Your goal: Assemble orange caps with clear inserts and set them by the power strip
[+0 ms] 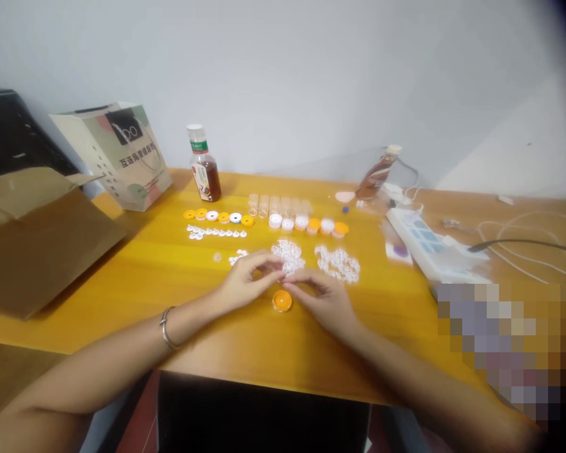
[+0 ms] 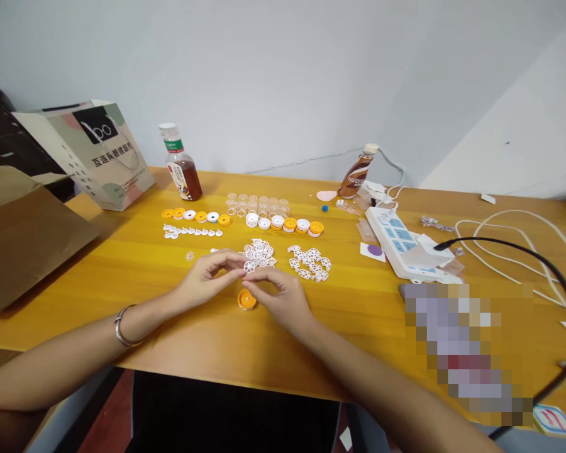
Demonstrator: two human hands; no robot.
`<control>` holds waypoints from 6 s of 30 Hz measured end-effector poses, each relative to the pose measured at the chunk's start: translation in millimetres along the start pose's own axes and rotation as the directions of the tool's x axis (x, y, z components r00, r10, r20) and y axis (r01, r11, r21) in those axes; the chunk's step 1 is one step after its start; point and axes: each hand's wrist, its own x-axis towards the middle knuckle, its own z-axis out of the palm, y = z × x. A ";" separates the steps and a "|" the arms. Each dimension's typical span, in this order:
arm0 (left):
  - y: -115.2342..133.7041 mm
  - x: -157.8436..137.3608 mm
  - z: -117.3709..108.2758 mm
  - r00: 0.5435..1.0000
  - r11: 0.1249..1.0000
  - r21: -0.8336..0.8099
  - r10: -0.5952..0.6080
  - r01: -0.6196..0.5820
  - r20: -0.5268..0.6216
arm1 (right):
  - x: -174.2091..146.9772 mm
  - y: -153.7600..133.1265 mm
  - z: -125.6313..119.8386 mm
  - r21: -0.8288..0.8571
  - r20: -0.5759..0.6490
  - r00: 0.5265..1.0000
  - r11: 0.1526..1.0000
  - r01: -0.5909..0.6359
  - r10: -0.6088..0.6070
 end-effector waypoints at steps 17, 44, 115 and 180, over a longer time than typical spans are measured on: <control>-25.3 7.5 -18.2 0.891 0.731 0.553 0.169 -0.399 0.420 | 0.5 14.8 3.5 0.308 0.023 0.952 0.904 -0.296 0.304; -9.4 2.7 -12.3 0.992 0.997 -0.011 -0.078 0.080 0.098 | 1.3 19.2 4.6 0.522 0.112 0.886 0.732 -0.438 0.450; 5.2 7.9 -19.0 0.964 0.995 -0.081 -0.027 0.050 0.266 | -0.9 11.9 -2.8 0.448 0.267 0.882 0.760 -0.470 0.388; -11.5 14.2 -26.2 0.948 0.931 -0.182 -0.300 0.315 0.105 | 2.3 3.8 -5.1 0.583 0.195 0.838 0.626 -0.517 0.510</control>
